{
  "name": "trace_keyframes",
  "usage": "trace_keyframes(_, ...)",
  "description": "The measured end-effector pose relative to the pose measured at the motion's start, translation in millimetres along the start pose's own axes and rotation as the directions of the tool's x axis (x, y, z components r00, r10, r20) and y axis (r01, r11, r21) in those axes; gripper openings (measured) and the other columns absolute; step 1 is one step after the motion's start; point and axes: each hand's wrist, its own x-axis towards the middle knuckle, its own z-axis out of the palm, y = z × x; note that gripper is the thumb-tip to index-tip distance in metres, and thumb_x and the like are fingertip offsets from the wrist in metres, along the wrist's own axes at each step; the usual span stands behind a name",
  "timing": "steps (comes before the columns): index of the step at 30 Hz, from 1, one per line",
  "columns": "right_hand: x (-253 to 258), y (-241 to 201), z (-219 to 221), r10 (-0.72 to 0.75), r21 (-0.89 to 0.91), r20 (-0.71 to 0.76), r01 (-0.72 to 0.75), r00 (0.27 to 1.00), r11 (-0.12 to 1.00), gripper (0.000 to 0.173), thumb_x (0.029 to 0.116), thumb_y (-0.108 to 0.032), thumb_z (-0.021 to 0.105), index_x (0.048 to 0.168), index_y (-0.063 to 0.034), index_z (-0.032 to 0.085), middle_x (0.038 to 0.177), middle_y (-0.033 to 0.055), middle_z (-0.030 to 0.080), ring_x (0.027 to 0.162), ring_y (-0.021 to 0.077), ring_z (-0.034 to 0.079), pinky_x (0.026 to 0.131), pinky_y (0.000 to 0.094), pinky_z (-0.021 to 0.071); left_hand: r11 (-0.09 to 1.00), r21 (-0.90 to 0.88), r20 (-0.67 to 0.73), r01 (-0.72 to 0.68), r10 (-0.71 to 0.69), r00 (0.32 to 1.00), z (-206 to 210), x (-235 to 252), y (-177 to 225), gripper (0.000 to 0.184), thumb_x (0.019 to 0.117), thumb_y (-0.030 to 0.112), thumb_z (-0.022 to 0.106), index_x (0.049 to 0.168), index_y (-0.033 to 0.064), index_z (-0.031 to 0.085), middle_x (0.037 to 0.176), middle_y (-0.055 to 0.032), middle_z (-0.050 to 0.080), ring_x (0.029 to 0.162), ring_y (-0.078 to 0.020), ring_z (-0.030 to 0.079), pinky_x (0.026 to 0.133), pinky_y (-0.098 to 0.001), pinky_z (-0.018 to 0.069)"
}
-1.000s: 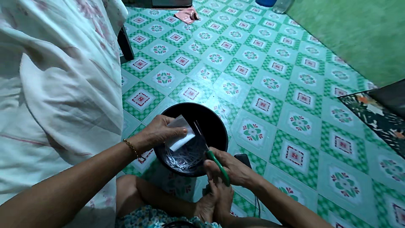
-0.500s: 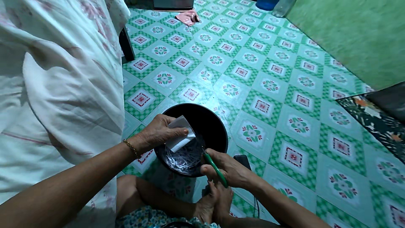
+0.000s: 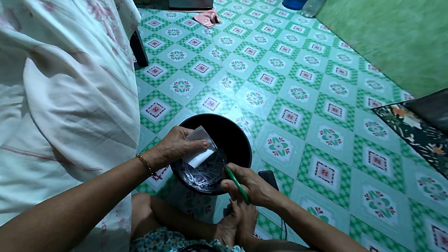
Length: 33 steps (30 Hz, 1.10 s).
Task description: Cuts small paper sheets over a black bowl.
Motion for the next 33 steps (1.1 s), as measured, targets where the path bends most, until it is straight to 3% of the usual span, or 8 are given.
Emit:
trace_keyframes(7,0.4,1.1,0.5,-0.011,-0.035,-0.021,0.01,1.0,0.999,0.039,0.097,-0.044,0.064,0.095,-0.0062,0.057,0.063,-0.008,0.052,0.052,-0.0014,0.052,0.053,0.0165,0.0445,0.998,-0.029,0.003,0.047,-0.047,0.999,-0.7,-0.4,0.3,0.015,0.0937,0.0,0.068,0.079,0.0053,0.069,0.065,0.0021,0.068,0.058,-0.0025,0.064,0.06,-0.0192,0.0544)
trace_keyframes(11,1.8,2.4,-0.9,-0.007,-0.132,0.017,0.009,1.0,0.991,0.058,0.0943,-0.058,0.059,0.106,-0.0012,0.058,0.074,-0.0001,0.057,0.062,0.007,0.056,0.061,0.0268,0.0485,0.997,-0.012,0.069,0.078,-0.077,0.995,4.1,-5.7,3.7,0.015,0.0941,0.0,0.067,0.08,0.0042,0.069,0.065,0.0008,0.067,0.057,-0.003,0.063,0.057,-0.0187,0.0531)
trace_keyframes(14,2.1,3.8,0.7,-0.041,-0.139,0.008,0.042,0.999,0.989,0.059,0.0949,-0.058,0.058,0.105,-0.0007,0.058,0.074,-0.0006,0.056,0.062,0.0052,0.056,0.061,0.0244,0.0482,0.997,-0.014,0.077,0.077,-0.076,0.994,4.5,-7.2,1.7,0.016,0.0941,0.0,0.068,0.079,0.0044,0.069,0.064,0.0002,0.067,0.056,-0.003,0.062,0.056,-0.0179,0.0524)
trace_keyframes(21,2.3,3.9,6.3,-0.056,-0.061,-0.038,0.054,0.998,0.997,0.042,0.0976,-0.044,0.063,0.096,-0.0025,0.057,0.063,-0.0046,0.052,0.053,0.0009,0.051,0.054,0.0185,0.0445,0.985,-0.07,0.06,0.158,-0.154,0.986,5.5,-6.6,2.0,0.013,0.096,0.003,0.067,0.083,0.0026,0.069,0.066,-0.0025,0.068,0.057,-0.0053,0.063,0.056,-0.0192,0.0536)
trace_keyframes(26,3.1,0.3,5.3,-0.016,-0.122,0.01,0.017,1.0,0.992,0.053,0.0974,-0.05,0.059,0.106,0.002,0.057,0.073,0.0024,0.057,0.061,0.0084,0.057,0.061,0.0269,0.05,0.974,-0.061,0.145,0.217,-0.207,0.968,8.3,-5.4,3.7,0.013,0.0946,0.0,0.067,0.082,0.0035,0.068,0.066,-0.0001,0.068,0.059,-0.004,0.064,0.06,-0.0188,0.0546)
trace_keyframes(33,3.8,4.7,8.3,-0.06,-0.08,-0.043,0.057,0.997,0.995,0.046,0.0973,-0.048,0.062,0.095,-0.0018,0.058,0.064,-0.0037,0.052,0.054,0.0016,0.051,0.054,0.0194,0.0439,0.961,-0.098,0.142,0.258,-0.243,0.96,9.8,-4.6,4.5,0.015,0.0948,0.0,0.066,0.08,0.0035,0.067,0.065,-0.0012,0.068,0.057,-0.005,0.065,0.058,-0.0192,0.0548)
